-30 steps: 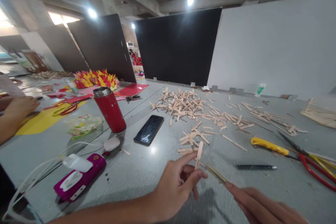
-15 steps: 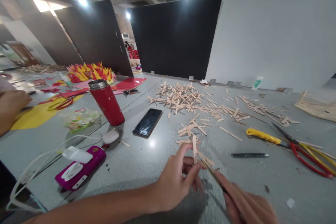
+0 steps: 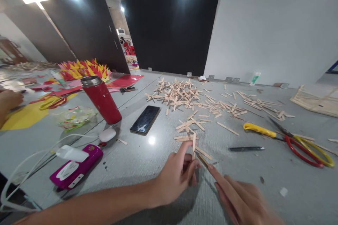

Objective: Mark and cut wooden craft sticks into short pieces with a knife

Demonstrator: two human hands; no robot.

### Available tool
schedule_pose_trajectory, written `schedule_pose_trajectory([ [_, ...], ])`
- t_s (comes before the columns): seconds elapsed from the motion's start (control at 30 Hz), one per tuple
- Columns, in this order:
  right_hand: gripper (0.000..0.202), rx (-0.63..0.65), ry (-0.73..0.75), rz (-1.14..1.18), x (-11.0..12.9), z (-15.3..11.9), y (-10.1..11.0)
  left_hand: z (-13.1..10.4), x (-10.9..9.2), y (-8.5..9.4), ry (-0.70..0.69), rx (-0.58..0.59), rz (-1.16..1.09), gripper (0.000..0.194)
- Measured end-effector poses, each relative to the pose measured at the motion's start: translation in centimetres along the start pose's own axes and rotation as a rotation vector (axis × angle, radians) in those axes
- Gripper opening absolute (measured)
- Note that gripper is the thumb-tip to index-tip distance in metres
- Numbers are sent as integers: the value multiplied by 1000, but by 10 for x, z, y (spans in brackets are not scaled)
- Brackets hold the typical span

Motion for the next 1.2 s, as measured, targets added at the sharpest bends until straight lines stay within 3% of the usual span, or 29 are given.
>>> schedule_pose_trajectory([
  [0.27, 36, 16, -272, 341, -30, 3, 9, 4, 17, -2, -34, -9, 54, 38],
  [0.43, 41, 56, -467, 458, -40, -4, 12, 6, 15, 0, -46, -68, 60, 36],
  [0.6, 50, 154, -745, 499, -46, -29, 7, 5, 11, 2, -37, -121, 78, 38],
  [0.7, 50, 214, -769, 528, -44, -31, -2, 5, 10, 1, -35, -109, 86, 41],
  [0.97, 38, 245, -767, 728, -34, 1, -8, 4, 10, 0, -22, -108, 75, 38],
  [1.2, 41, 261, -815, 787, -28, -16, -21, 4, 11, -1, -37, -86, 96, 37],
])
Point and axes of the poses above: each hand's wrist, its own z-axis towards the middle knuckle, its own y-axis out of the back of the hand, x = y × z, the point moved 5 cm from there along z, towards the middle knuckle, and after that the axes turned 15 degrees about y, right-handed, at the moved point
